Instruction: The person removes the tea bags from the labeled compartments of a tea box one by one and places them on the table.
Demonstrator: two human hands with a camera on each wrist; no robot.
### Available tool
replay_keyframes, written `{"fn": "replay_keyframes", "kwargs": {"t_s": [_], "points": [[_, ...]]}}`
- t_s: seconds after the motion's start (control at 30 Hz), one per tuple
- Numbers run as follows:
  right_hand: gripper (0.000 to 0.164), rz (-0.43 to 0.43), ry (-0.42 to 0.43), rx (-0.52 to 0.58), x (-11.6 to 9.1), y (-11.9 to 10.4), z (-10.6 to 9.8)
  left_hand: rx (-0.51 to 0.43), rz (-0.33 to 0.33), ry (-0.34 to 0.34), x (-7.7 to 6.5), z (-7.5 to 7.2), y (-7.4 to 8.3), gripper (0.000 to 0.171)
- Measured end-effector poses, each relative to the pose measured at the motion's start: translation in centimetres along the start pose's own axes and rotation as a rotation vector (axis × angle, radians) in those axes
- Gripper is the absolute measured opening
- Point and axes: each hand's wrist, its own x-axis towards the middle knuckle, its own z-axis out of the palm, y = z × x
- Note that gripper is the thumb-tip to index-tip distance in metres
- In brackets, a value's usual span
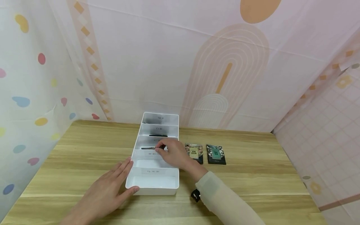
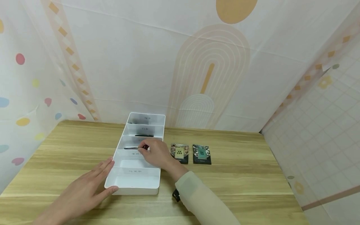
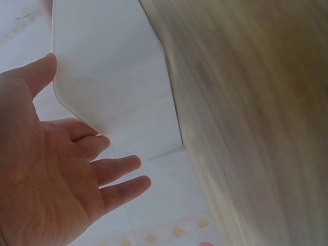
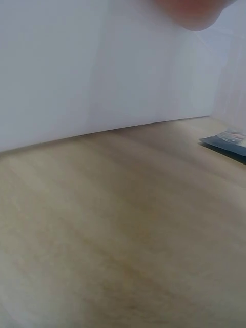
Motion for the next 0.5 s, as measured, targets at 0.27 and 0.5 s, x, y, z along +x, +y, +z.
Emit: {"fn": "replay_keyframes", "kwargs": {"t_s": [0.27,0.5], "points": [[0.009,-0.016,0.012,0.017,0.0,-0.1,-0.6,0.002,0.002,0.013,0.0,-0.1,0.1,0.082],[0.012,-0.053,0.034,0.011,0.1,-0.8,-1.8,0.006,0.002,0.005,0.0,-0.1,0.0,0.082]]}}
